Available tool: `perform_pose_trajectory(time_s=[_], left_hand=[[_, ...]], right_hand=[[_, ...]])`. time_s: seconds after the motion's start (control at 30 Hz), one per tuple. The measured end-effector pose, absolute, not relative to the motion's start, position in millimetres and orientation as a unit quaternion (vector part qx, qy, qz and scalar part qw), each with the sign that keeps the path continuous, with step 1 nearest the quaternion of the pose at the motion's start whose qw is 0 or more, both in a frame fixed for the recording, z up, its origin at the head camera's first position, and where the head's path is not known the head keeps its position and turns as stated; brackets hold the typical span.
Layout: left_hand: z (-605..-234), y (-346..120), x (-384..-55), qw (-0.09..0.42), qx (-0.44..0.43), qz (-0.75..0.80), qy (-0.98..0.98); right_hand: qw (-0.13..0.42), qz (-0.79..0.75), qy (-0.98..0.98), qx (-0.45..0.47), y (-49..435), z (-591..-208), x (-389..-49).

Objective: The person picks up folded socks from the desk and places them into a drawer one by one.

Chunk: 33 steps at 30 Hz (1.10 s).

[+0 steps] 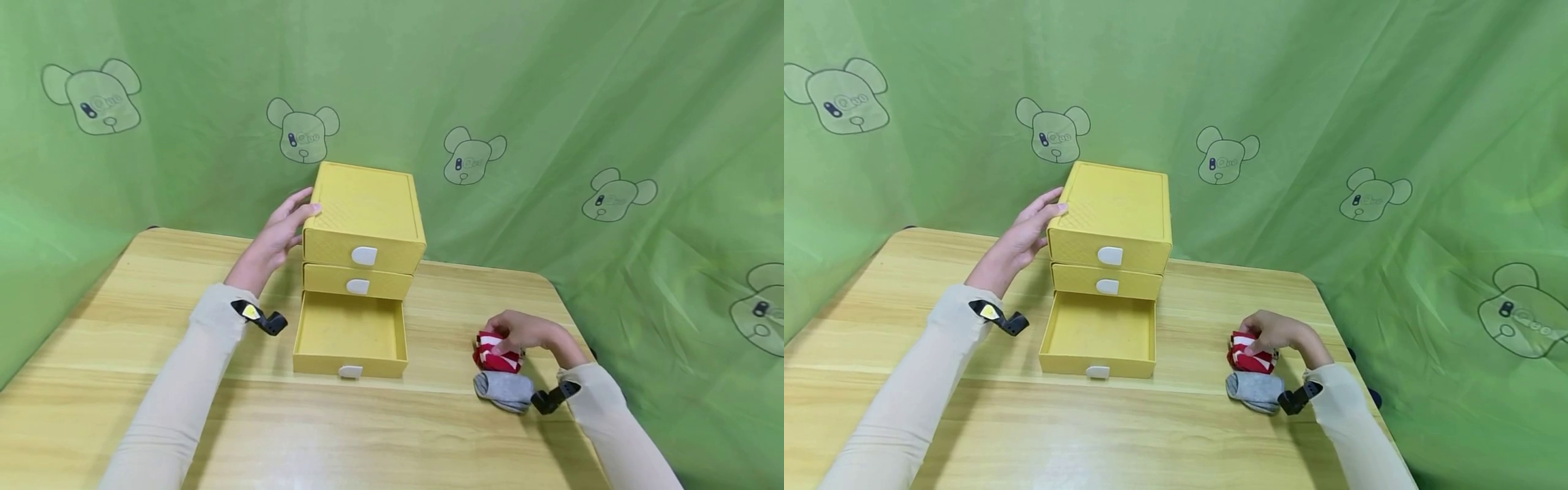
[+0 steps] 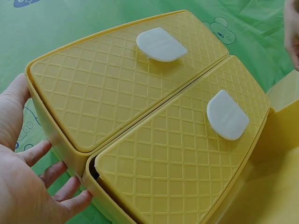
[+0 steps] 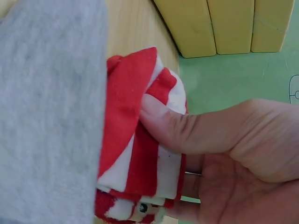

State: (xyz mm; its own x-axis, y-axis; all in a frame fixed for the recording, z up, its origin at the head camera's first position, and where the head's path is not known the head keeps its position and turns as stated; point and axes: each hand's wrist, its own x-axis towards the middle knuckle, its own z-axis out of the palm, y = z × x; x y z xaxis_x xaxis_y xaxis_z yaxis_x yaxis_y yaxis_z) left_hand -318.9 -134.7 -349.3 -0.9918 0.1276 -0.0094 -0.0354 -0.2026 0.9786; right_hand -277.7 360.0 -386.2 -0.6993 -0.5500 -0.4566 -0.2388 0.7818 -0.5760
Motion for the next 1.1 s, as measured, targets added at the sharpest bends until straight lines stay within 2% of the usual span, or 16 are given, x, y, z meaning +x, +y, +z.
perform_pose_trajectory(time_s=[0.47,0.77,1.1], left_hand=[[-348.6,-134.1,-318.1,0.054,0.03,0.775,0.629],[-348.3,-134.3,-319.2,0.053,0.026,0.773,0.632],[-348.4,-134.0,-319.1,0.054,0.028,0.776,0.628]], right_hand=[[0.287,-0.248,0.893,-0.24,346.4,-360.3,-285.1],[0.271,-0.259,0.894,-0.245,310.0,-315.5,-283.6],[0.243,-0.247,0.879,-0.327,252.2,-281.8,-274.2]])
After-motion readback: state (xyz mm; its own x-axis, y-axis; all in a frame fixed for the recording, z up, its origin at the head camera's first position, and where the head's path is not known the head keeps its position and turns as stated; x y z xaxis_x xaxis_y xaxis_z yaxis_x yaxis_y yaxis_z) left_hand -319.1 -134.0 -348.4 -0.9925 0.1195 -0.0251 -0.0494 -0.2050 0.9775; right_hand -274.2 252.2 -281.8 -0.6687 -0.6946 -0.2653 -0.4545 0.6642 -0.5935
